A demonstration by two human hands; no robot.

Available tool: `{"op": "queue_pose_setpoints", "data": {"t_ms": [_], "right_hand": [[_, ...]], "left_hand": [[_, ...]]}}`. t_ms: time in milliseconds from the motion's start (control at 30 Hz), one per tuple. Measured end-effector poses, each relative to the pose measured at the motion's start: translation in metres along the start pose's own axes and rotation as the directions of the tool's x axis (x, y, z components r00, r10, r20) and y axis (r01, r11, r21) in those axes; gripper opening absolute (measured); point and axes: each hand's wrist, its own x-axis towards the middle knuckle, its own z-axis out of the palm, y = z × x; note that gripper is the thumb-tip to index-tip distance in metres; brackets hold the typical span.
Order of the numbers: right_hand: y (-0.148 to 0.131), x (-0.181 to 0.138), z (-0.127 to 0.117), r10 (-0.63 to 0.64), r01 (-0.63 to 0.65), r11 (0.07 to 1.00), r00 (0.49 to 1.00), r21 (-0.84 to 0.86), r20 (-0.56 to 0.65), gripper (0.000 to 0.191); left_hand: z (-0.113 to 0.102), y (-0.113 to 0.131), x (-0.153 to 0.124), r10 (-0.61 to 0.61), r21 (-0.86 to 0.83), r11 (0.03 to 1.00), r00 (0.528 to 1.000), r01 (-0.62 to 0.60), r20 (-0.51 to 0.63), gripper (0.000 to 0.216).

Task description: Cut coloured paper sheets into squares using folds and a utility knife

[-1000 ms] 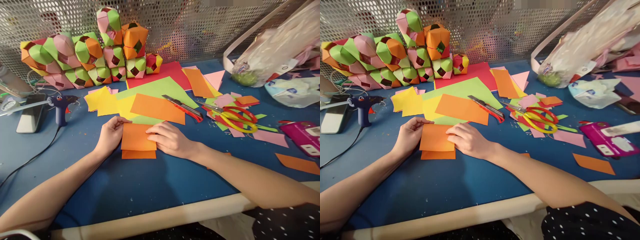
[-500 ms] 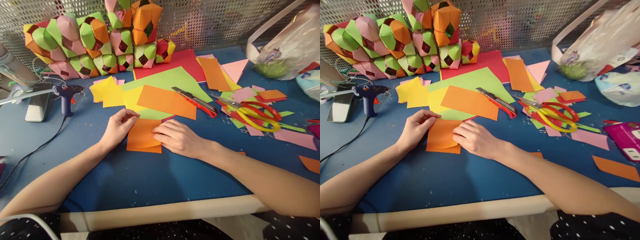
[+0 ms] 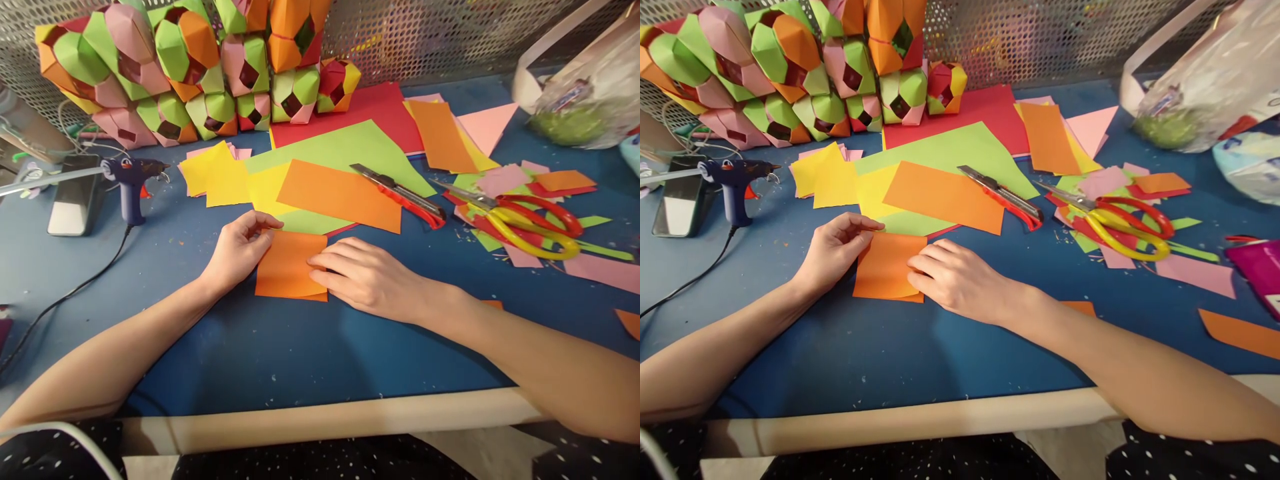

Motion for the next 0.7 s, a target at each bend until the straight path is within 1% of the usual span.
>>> {"op": "queue_pose_setpoints", "data": {"t_ms": [200,367,500,700], "right_hand": [[-0.0020,-0.0008,-0.0017,0.024,-0.025,1.000,0.999,0.013,0.046,0.029],[-0.0020,-0.0002,-0.0050,0.013,-0.013,1.000,0.997,0.002,0.077,0.028],[-0.0019,-0.0004,-0.0058,0.018,-0.015,0.999,0.997,-0.029,0.082,0.030],[-0.0031,-0.0012,-0.0040,0.017,-0.017,1.000,0.996,-0.008,0.082,0.029]], "left_hand": [[0.0005,0.0009,-0.0005,0.012,0.011,1.000,1.000,-0.012,0.002,0.017],[0.0004,-0.0005,0.0000,0.007,0.016,1.000,1.000,-0.007,-0.007,0.017],[-0.0001,-0.0018,0.0006,0.026,0.035,0.999,1.000,-0.026,-0.010,0.018],[-0.0005,-0.0002,0.0001,0.016,0.046,0.999,1.000,-0.016,-0.009,0.018]]}}
